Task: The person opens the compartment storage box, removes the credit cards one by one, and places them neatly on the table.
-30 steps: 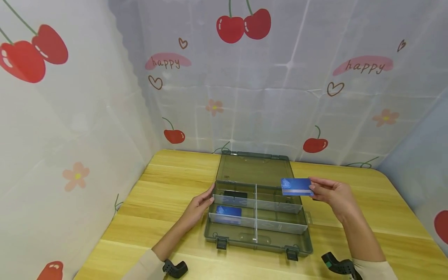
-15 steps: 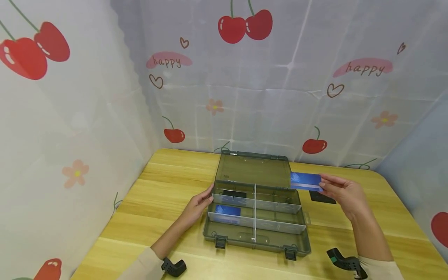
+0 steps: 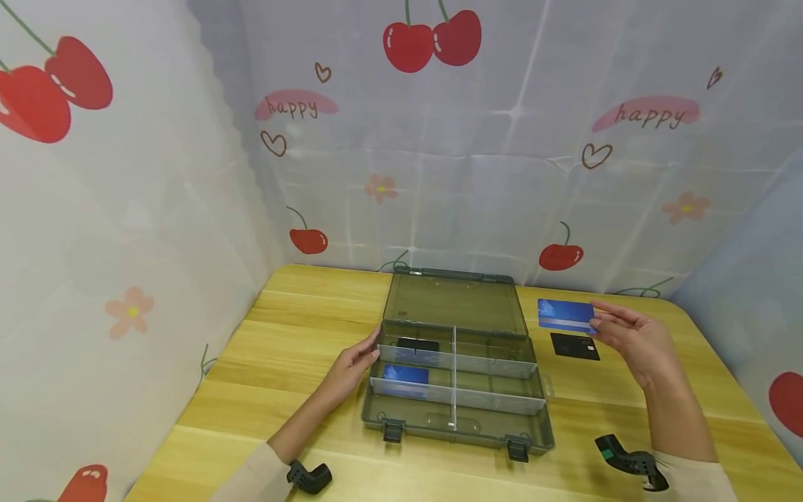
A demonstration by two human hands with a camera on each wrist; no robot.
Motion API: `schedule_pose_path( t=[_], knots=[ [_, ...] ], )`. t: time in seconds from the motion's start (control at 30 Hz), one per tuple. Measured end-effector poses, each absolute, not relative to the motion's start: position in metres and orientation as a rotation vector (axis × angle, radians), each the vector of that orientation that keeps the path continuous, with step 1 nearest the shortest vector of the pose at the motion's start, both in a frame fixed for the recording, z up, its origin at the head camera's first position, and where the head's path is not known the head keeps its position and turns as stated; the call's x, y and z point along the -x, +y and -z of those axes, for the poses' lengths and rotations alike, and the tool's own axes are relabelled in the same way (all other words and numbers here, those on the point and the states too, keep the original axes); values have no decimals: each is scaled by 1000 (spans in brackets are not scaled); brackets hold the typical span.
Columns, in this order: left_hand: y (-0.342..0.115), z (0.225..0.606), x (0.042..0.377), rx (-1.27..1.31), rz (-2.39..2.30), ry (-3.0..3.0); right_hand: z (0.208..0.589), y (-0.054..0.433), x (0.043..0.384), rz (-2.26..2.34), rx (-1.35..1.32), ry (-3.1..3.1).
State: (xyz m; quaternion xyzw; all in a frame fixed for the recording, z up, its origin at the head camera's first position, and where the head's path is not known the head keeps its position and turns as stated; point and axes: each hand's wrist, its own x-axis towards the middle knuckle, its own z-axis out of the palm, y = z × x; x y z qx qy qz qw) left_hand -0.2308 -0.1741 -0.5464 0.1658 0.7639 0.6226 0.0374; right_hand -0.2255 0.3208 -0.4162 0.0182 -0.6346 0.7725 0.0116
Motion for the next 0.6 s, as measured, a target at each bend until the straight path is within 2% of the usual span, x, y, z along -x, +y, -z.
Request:
schedule_pose_path(
  t=[0.6],
  knots=[
    [-175,547,231,-503,-1906,2347,430,342,230,-2443,37,-1873]
  ],
)
